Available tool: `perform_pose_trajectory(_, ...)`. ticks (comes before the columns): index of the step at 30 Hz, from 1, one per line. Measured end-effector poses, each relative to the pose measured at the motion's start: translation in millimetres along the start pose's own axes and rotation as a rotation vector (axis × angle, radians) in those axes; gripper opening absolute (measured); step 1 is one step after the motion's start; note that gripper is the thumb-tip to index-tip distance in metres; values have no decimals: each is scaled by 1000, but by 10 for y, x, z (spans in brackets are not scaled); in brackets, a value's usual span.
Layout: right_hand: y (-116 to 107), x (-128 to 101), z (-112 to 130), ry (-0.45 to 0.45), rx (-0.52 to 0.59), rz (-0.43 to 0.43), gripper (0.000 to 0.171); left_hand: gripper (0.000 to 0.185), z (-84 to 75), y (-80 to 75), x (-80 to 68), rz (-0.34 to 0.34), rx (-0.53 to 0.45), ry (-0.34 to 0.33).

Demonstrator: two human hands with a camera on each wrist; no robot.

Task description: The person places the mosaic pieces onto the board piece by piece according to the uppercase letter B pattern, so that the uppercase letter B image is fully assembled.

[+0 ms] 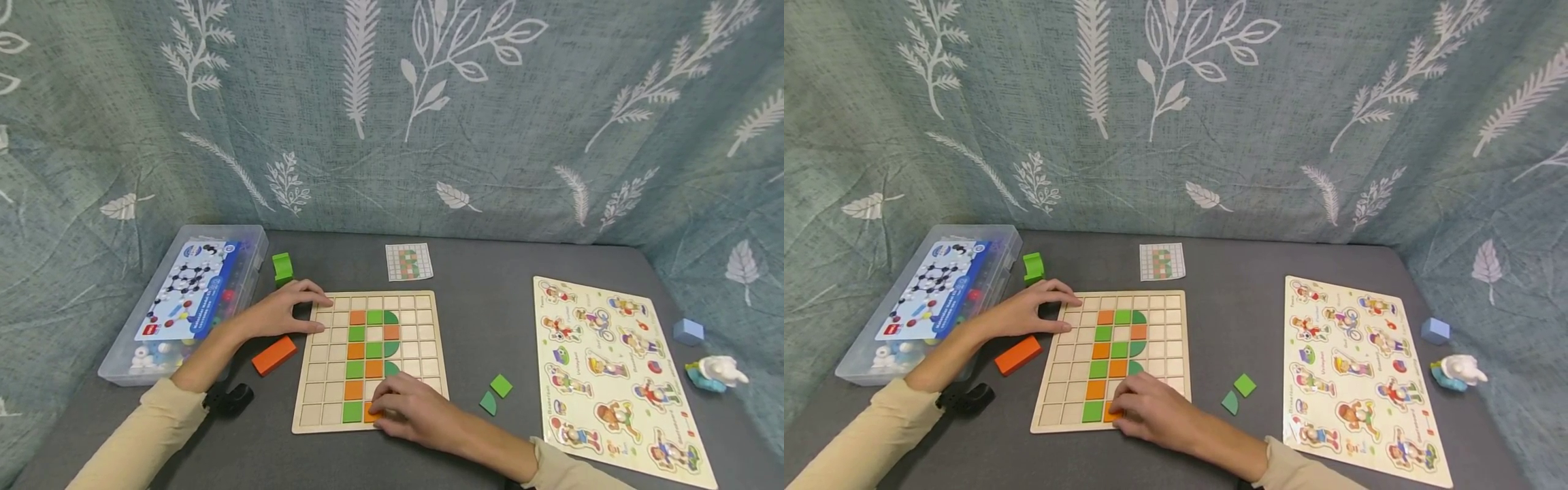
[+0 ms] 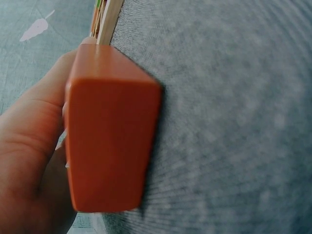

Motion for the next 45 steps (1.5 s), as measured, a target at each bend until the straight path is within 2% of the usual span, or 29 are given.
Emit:
perform_pose_trajectory(7,-42,-4,-19,43,-23,-19,12,42,-11,-13,-21,-5,-3,8)
perform_pose_trajectory(11,-179,-105,-40,64,-6,-51,16,41,-18,-14,-31,-7,-5,15)
perform_pose_trajectory(14,-391,-312,-131,101,4,-99,18,41,-25,-16,-31,-8,-10,19)
perform_pose_trajectory(19,-754,-821,-320,179,-1,-185,24,41,-15,-17,-20,-5,-3,20)
perform_pose_trajectory(23,-918,-1161,-452,274,53,-225,30,41,9,-24,-23,1,-2,8)
perform_pose_trajectory(26,-976,-1301,-505,316,101,-242,34,40,12,-26,-23,3,-4,6)
perform_pose_trajectory(29,-1001,-1364,-516,325,114,-245,37,41,7,-20,-20,4,-6,9)
perform_pose_trajectory(40,-983,-1412,-461,300,-32,-186,31,40,-15,-8,-9,2,-12,14)
perform_pose_trajectory(45,-973,-1405,-451,270,-33,-172,33,40,-27,-11,-5,2,-4,16)
Point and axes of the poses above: each hand's wrist, its own x-axis towards the middle knuckle, its own y-axis out of the palm, z = x × y, the point moved 10 cm from there along x, towards the middle knuckle, and after that the axes turned 7 degrees about x, right-handed, at the moved point
